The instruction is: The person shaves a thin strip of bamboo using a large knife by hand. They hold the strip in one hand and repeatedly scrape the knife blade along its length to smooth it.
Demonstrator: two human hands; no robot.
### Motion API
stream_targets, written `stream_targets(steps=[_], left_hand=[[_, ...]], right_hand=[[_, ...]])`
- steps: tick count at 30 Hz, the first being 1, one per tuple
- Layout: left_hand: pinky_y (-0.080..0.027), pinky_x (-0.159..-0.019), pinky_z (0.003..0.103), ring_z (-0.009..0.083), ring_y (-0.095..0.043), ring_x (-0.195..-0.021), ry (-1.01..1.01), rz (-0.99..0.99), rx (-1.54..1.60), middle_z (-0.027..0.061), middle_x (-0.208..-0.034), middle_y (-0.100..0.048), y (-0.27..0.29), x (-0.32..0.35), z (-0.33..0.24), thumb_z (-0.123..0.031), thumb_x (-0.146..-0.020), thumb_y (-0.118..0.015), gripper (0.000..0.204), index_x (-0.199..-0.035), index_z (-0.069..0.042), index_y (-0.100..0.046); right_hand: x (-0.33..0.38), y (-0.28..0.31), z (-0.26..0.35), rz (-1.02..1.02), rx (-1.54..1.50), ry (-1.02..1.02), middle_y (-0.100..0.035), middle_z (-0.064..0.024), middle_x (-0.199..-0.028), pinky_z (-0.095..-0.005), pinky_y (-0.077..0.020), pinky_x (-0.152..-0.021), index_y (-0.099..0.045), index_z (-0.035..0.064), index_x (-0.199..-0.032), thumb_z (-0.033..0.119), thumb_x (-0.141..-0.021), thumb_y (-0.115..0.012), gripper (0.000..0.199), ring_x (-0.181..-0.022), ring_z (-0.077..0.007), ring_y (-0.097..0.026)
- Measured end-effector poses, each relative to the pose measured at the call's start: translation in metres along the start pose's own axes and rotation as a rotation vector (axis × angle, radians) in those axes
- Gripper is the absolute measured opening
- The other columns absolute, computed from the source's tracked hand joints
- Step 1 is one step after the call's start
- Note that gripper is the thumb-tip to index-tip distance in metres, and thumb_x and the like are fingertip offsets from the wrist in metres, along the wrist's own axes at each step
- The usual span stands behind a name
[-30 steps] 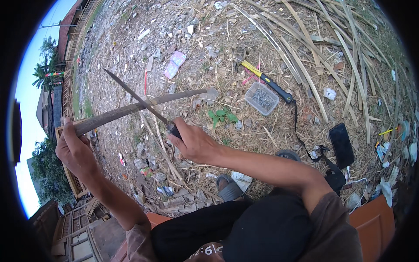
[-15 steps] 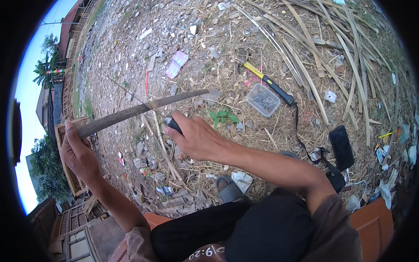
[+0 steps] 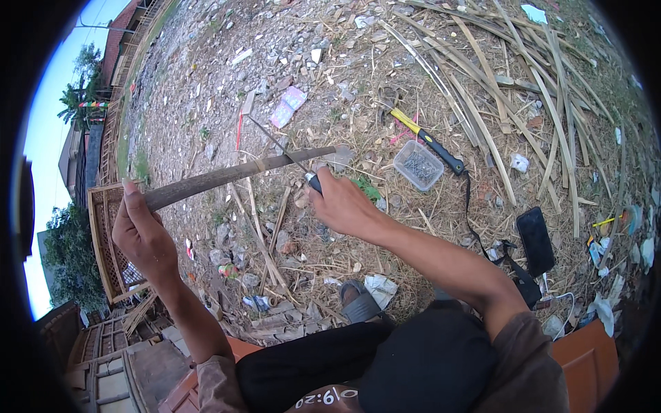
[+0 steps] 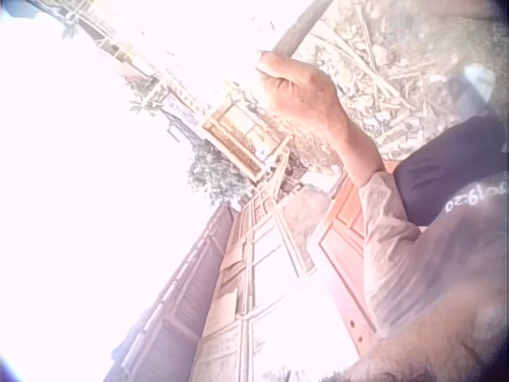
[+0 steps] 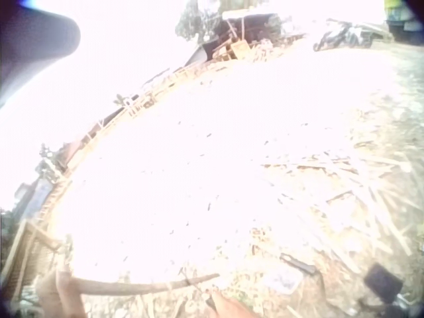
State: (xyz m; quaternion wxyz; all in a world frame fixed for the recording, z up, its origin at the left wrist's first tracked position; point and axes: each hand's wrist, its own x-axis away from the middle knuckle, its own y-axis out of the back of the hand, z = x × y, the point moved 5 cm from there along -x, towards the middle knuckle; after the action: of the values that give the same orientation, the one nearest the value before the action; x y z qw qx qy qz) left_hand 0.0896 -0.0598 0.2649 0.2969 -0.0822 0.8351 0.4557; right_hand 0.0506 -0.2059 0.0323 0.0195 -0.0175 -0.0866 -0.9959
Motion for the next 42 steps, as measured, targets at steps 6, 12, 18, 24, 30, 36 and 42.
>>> stream_targets(steps=[6,12,18,24,30,36,42], left_hand=[[-0.027,-0.05,0.022,0.003,-0.036,-0.057,-0.09,0.219,-0.044,-0.0038,-0.063,-0.044,0.006,-0.01,0.012,-0.031,-0.101,-0.053,0.033,-0.085,-0.002,-0.057],[-0.043,-0.064,0.024,0.0125,-0.056,-0.068,-0.381,0.426,-0.072,0.0061,-0.076,-0.061,0.018,-0.012,-0.005,-0.008,-0.084,-0.072,0.018,-0.088,0.0,-0.057],[-0.042,-0.054,0.026,0.0152,-0.059,-0.062,-0.552,0.414,-0.029,0.0064,-0.073,-0.065,0.018,-0.01,-0.008,-0.008,-0.066,-0.084,0.026,-0.08,-0.001,-0.064],[-0.046,-0.062,0.029,0.0176,-0.059,-0.066,-0.454,0.482,-0.131,0.0084,-0.074,-0.065,0.023,-0.003,-0.02,-0.005,-0.068,-0.082,0.022,-0.08,0.002,-0.065],[-0.043,-0.058,0.026,0.0138,-0.056,-0.064,-0.478,0.448,-0.136,0.0079,-0.072,-0.064,0.024,0.005,-0.014,-0.005,-0.072,-0.08,0.02,-0.081,0.003,-0.065],[-0.043,-0.055,0.026,0.0166,-0.059,-0.062,-0.432,0.387,-0.161,0.0085,-0.071,-0.065,0.019,0.0,-0.012,-0.007,-0.067,-0.083,0.022,-0.077,0.001,-0.065],[-0.044,-0.056,0.027,0.0179,-0.06,-0.064,-0.403,0.35,-0.069,0.01,-0.07,-0.064,0.018,-0.001,-0.009,-0.006,-0.069,-0.082,0.023,-0.077,0.003,-0.063]], right_hand=[[0.02,0.01,0.028,0.058,-0.137,0.065,-0.057,-0.0207,-0.066,-0.0484,-0.0432,-0.059,-0.043,0.0004,-0.093,0.03,-0.097,-0.052,0.031,-0.061,-0.0392,-0.06],[0.024,0.028,-0.009,0.005,-0.057,-0.115,-0.055,-0.0168,-0.07,-0.0433,-0.0427,-0.062,-0.047,-0.0005,-0.099,0.036,-0.097,-0.053,0.037,-0.064,-0.0306,-0.057],[0.031,0.034,0.033,0.031,-0.074,0.018,-0.058,-0.0192,-0.07,-0.0446,-0.0446,-0.058,-0.048,-0.0008,-0.106,0.032,-0.098,-0.052,0.034,-0.061,-0.0349,-0.061],[0.039,0.009,0.062,0.102,-0.094,0.208,-0.059,-0.0174,-0.069,-0.0405,-0.0452,-0.053,-0.048,-0.0019,-0.11,0.028,-0.098,-0.053,0.032,-0.056,-0.0297,-0.062],[0.024,0.012,0.023,0.117,0.024,0.074,-0.055,-0.0179,-0.058,-0.0439,-0.0429,-0.047,-0.046,-0.0004,-0.097,0.022,-0.097,-0.054,0.024,-0.051,-0.0358,-0.059],[0.021,0.008,0.036,0.049,0.028,0.197,-0.055,-0.0183,-0.056,-0.0449,-0.0431,-0.046,-0.044,-0.0013,-0.097,0.019,-0.096,-0.054,0.023,-0.048,-0.0358,-0.059],[0.014,0.013,0.035,0.163,-0.052,0.089,-0.056,-0.0199,-0.058,-0.0482,-0.0442,-0.049,-0.044,-0.0021,-0.094,0.02,-0.095,-0.055,0.025,-0.052,-0.0392,-0.06]])
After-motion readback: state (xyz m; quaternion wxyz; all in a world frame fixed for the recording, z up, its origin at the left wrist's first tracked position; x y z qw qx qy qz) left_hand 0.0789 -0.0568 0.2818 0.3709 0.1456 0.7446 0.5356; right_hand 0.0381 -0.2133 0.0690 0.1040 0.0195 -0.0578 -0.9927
